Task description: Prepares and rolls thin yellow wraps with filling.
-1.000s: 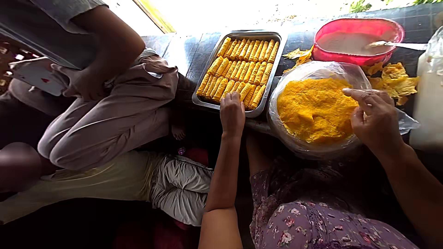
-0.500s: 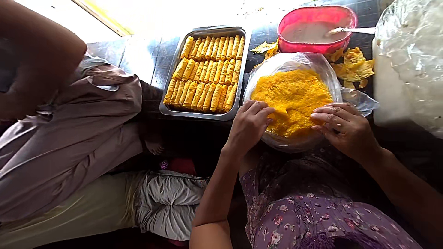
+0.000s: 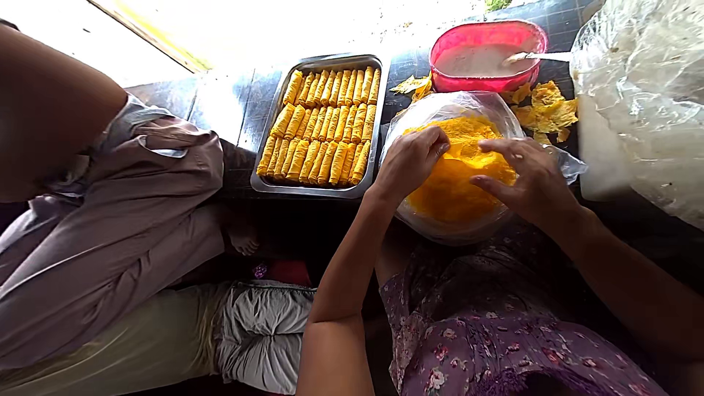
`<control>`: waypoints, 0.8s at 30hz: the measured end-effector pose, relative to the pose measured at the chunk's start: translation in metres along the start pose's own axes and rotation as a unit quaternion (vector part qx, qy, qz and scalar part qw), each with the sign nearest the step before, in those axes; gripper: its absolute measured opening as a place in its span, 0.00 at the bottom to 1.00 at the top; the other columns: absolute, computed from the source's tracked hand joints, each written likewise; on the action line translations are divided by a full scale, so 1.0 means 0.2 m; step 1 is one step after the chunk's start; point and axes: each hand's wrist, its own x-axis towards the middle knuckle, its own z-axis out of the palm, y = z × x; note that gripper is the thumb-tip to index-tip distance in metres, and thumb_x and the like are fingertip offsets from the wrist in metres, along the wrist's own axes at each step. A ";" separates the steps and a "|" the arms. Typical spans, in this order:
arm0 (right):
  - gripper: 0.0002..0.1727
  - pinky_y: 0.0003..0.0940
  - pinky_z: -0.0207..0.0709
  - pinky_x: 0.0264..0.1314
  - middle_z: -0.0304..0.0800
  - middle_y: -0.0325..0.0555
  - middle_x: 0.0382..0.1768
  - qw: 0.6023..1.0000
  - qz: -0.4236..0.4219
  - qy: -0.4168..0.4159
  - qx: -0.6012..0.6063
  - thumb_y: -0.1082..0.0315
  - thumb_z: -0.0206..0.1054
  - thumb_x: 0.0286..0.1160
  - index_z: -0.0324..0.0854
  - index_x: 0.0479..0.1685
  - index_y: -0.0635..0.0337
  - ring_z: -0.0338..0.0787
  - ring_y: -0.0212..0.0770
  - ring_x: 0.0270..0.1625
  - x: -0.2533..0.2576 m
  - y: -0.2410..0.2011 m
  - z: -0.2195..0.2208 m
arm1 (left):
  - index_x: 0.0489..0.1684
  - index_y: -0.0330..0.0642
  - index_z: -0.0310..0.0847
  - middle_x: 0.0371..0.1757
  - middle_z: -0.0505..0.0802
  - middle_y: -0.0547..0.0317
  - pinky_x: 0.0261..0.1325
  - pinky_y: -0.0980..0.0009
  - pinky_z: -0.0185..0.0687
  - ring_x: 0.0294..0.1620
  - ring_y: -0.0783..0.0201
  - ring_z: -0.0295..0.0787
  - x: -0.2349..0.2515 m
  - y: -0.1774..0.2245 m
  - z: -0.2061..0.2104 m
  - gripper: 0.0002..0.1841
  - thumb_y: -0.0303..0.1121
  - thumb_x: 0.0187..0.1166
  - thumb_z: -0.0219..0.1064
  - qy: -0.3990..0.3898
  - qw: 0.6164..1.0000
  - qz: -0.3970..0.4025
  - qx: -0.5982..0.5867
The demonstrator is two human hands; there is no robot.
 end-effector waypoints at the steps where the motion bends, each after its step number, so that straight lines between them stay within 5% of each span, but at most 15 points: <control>1: 0.31 0.57 0.77 0.69 0.90 0.64 0.60 1.000 0.014 -0.008 0.019 0.59 0.76 0.72 0.78 0.70 0.72 0.88 0.64 0.63 0.06 -0.01 0.02 | 0.46 0.32 0.88 0.39 0.94 0.47 0.53 0.56 0.84 0.43 0.55 0.93 0.04 0.01 -0.02 0.11 0.30 0.86 0.61 -0.012 1.000 0.005 -0.005; 3: 0.34 0.58 0.79 0.65 0.88 0.66 0.60 0.997 0.050 -0.028 0.060 0.64 0.79 0.69 0.75 0.73 0.72 0.89 0.63 0.60 0.17 -0.03 0.05 | 0.47 0.33 0.88 0.41 0.95 0.48 0.55 0.57 0.84 0.44 0.57 0.93 0.12 0.03 -0.05 0.11 0.30 0.86 0.61 -0.026 0.999 0.016 -0.014; 6: 0.19 0.58 0.80 0.60 0.91 0.66 0.52 0.993 0.082 -0.020 0.087 0.73 0.72 0.73 0.83 0.61 0.73 0.91 0.61 0.53 0.32 -0.02 0.06 | 0.50 0.34 0.87 0.45 0.93 0.49 0.57 0.58 0.82 0.47 0.58 0.91 0.19 0.05 -0.10 0.12 0.35 0.87 0.63 -0.036 0.999 0.009 -0.030; 9: 0.11 0.53 0.81 0.59 0.94 0.59 0.47 0.992 0.093 -0.020 0.086 0.72 0.66 0.79 0.89 0.52 0.67 0.93 0.52 0.51 0.40 0.02 0.04 | 0.64 0.31 0.79 0.56 0.90 0.43 0.61 0.56 0.82 0.56 0.53 0.88 0.17 0.03 -0.14 0.26 0.43 0.77 0.74 -0.045 0.998 -0.014 -0.043; 12: 0.11 0.51 0.82 0.55 0.94 0.56 0.46 0.988 0.121 -0.043 0.085 0.73 0.65 0.80 0.88 0.54 0.64 0.93 0.49 0.47 0.45 0.02 0.00 | 0.74 0.32 0.73 0.67 0.86 0.40 0.69 0.47 0.77 0.66 0.45 0.84 0.12 0.01 -0.13 0.33 0.35 0.70 0.79 -0.047 0.998 -0.047 0.002; 14: 0.12 0.49 0.83 0.56 0.94 0.56 0.47 0.987 0.130 -0.052 0.084 0.74 0.63 0.80 0.87 0.56 0.65 0.93 0.48 0.47 0.47 0.01 -0.02 | 0.71 0.32 0.76 0.66 0.88 0.39 0.69 0.44 0.78 0.67 0.43 0.86 0.10 0.00 -0.12 0.25 0.25 0.73 0.73 -0.028 0.997 -0.073 0.027; 17: 0.12 0.46 0.82 0.57 0.93 0.56 0.48 0.985 0.137 -0.044 0.100 0.75 0.63 0.79 0.87 0.55 0.66 0.91 0.45 0.47 0.50 0.01 -0.03 | 0.57 0.30 0.86 0.53 0.94 0.41 0.64 0.49 0.83 0.57 0.47 0.93 0.11 -0.05 -0.12 0.12 0.21 0.78 0.65 0.032 0.996 -0.084 0.027; 21: 0.10 0.35 0.81 0.52 0.92 0.50 0.44 0.978 0.159 -0.025 0.135 0.74 0.65 0.78 0.86 0.52 0.65 0.88 0.34 0.42 0.55 0.02 -0.04 | 0.55 0.32 0.87 0.53 0.95 0.46 0.66 0.58 0.81 0.57 0.56 0.92 0.19 -0.06 -0.18 0.11 0.21 0.80 0.63 0.046 0.992 -0.116 0.000; 24: 0.14 0.34 0.81 0.50 0.89 0.52 0.46 0.970 0.171 -0.008 0.174 0.75 0.70 0.73 0.83 0.56 0.67 0.88 0.35 0.43 0.55 0.05 -0.03 | 0.55 0.34 0.88 0.54 0.95 0.47 0.64 0.58 0.81 0.57 0.57 0.92 0.26 -0.03 -0.20 0.12 0.21 0.80 0.62 0.053 0.993 -0.109 0.005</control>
